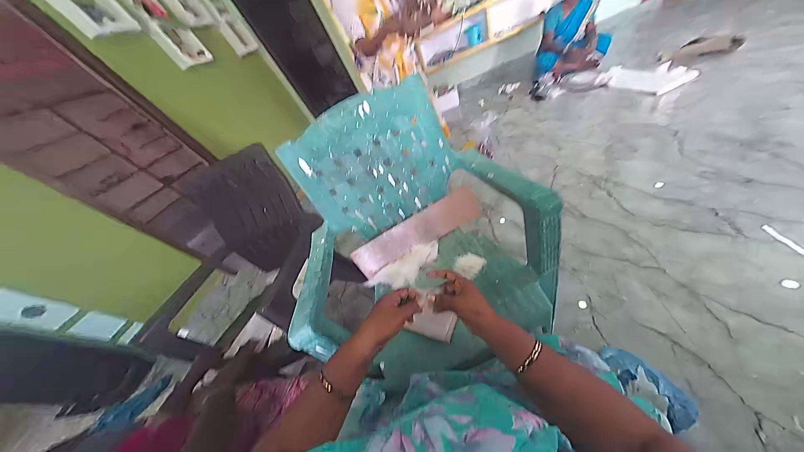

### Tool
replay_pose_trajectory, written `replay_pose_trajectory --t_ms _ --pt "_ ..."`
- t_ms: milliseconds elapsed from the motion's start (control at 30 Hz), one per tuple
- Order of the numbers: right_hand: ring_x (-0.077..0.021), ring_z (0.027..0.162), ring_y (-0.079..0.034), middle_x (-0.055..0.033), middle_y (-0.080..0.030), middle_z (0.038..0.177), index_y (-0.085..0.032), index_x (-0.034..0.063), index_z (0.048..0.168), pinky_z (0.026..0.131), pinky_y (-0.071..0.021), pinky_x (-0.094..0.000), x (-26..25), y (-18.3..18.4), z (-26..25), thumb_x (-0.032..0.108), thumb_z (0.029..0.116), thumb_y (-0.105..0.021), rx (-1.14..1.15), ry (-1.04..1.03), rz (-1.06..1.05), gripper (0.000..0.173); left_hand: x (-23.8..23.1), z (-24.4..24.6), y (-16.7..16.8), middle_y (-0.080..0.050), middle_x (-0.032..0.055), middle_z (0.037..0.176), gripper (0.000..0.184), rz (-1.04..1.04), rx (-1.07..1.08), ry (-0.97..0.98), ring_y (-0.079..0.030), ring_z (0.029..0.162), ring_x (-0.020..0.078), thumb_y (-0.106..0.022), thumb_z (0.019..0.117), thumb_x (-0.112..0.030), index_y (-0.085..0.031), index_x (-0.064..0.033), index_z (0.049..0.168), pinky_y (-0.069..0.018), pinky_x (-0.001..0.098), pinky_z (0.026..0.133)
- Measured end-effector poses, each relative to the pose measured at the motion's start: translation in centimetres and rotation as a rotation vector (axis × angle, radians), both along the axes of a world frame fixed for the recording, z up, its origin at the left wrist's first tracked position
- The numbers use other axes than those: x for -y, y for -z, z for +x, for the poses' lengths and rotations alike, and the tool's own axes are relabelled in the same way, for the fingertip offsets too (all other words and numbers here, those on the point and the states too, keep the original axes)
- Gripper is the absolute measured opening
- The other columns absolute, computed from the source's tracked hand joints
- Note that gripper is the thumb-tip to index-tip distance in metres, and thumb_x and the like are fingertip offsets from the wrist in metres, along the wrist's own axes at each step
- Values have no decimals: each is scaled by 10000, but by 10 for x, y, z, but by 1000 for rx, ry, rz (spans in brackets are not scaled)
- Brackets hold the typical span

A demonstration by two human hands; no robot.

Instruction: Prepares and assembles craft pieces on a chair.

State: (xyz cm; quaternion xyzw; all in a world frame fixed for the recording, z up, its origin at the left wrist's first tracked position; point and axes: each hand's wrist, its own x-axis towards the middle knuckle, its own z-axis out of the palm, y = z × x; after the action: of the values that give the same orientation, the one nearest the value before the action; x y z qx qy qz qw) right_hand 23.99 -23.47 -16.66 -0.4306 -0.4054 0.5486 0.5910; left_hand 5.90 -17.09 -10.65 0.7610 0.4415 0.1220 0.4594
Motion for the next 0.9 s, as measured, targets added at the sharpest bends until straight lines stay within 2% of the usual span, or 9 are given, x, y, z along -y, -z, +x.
replay_pose_trajectory --t_ms 167,267,400,533,600,667,800,900 --pt "-136 720 -686 -100 -702 886 -551 10 1377 732 -602 -305 4 -6 1 -69 928 -669 -56 86 -23 472 0 -2 -5 -655 -3 850 151 -16 61 -99 -561 657 38 -576 1054 -156 -652 -32 1092 -470 196 621" --pt "-139 729 -690 -93 -703 900 -553 24 1376 727 -604 -301 5 -7 3 -78 934 -656 -106 103 -3 466 -2 -5 -1 -650 23 899 160 -23 123 -188 -554 653 59 -549 1067 -151 -653 -38 1113 -477 206 615" --pt "-125 738 -689 -74 -702 904 -556 35 1370 732 -604 -300 5 -6 4 -81 950 -625 -119 113 14 441 -4 -6 3 -636 29 959 181 -17 192 -277 -518 639 48 -548 1075 -206 -647 -61 1121 -443 199 596" --pt "-132 760 -700 -71 -711 922 -558 48 1371 739 -607 -308 5 -9 5 -68 953 -634 -83 140 0 440 -2 -6 6 -650 25 1017 239 -38 207 -266 -530 651 41 -495 1095 -254 -645 -74 1142 -451 199 599" --pt "-129 753 -694 -79 -711 937 -557 45 1378 730 -604 -304 5 -8 5 -73 944 -644 -25 153 20 458 -1 -4 11 -653 19 976 266 -66 205 -226 -529 641 37 -490 1097 -266 -646 -62 1166 -449 194 592" --pt "-122 757 -689 -92 -713 967 -552 47 1395 725 -600 -293 5 -3 5 -66 940 -653 41 148 56 479 0 -3 16 -661 13 942 237 -96 206 -173 -535 647 39 -537 1076 -249 -642 -56 1164 -466 204 610" --pt "-133 772 -704 -102 -732 975 -559 22 1383 735 -603 -298 -6 7 2 -58 933 -667 89 135 53 470 3 0 26 -651 16 867 119 -152 182 -147 -542 660 51 -612 1033 -146 -642 -33 1054 -473 212 632" --pt "-140 825 -709 -109 -731 1059 -558 27 1385 754 -597 -302 -9 10 -1 -39 948 -663 135 113 -14 454 2 -3 35 -657 19 827 111 -166 162 -163 -564 651 49 -615 1030 -114 -646 -9 1010 -483 203 628"
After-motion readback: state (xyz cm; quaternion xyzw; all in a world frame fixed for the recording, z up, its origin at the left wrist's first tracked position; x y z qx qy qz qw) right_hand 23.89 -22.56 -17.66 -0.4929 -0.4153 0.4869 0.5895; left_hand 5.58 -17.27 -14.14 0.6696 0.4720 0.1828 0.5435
